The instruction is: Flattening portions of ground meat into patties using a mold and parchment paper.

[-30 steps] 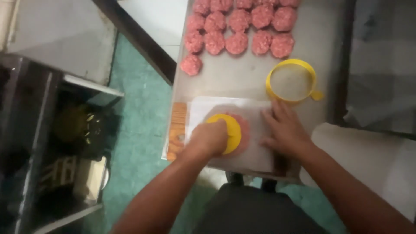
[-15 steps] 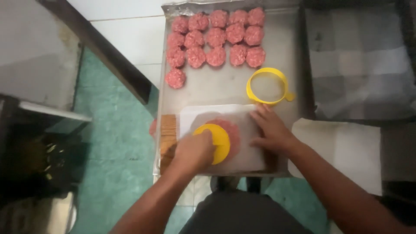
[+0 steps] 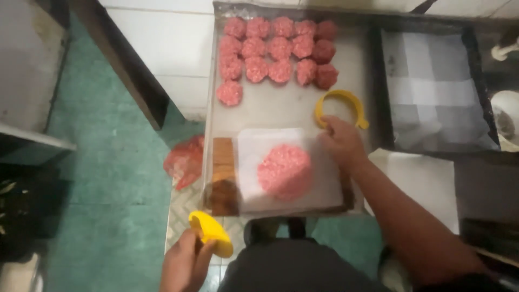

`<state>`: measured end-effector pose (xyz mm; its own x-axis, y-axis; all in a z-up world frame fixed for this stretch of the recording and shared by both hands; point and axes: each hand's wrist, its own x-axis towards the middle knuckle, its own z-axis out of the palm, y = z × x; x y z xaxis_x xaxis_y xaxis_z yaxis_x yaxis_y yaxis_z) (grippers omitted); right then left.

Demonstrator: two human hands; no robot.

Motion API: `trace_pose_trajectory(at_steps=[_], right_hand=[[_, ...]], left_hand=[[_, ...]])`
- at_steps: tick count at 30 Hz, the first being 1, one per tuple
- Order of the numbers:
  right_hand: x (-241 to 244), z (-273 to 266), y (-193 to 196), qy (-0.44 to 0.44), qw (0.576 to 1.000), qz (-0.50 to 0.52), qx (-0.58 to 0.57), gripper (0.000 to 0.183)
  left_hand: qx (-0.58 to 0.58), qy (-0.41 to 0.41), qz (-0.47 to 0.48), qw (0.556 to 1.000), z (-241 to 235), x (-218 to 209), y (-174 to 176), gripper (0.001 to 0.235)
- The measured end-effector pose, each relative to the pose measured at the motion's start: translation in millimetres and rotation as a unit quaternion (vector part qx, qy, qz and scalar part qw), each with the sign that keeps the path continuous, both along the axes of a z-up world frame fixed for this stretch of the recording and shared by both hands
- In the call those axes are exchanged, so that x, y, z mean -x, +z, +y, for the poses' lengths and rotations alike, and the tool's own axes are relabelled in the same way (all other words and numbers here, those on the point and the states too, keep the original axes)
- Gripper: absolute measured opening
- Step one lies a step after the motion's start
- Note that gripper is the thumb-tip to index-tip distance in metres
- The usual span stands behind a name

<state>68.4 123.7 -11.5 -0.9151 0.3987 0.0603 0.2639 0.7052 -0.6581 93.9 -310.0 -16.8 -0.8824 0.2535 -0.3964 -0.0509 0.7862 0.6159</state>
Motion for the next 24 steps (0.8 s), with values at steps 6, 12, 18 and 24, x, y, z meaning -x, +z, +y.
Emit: trace_pose_trajectory(at_steps=[6,12,18,24], right_hand=[[-14,-76,43,0.021,0.991,-0.118,-0.056,0.018],[-34,-135,86,0.366,0.901,0.163,-0.166,0.01],[-39,-96,155,0.382,0.864,0.258,0.202,0.021],[-7,99,91,0.231,0.895,0.279,-0.26,0.007]], left_hand=[[-0.031,0.065,-0.07,0.995,-11,-7,-4,0.036],[-0.132,0.014,-0.033,0.991,10,-13,-21,0.038],[-0.22,-0.083,0.098,0.967,88,8,16,0.026],[0.003,-0.27,0.209,0.94,287,79,79,0.037]])
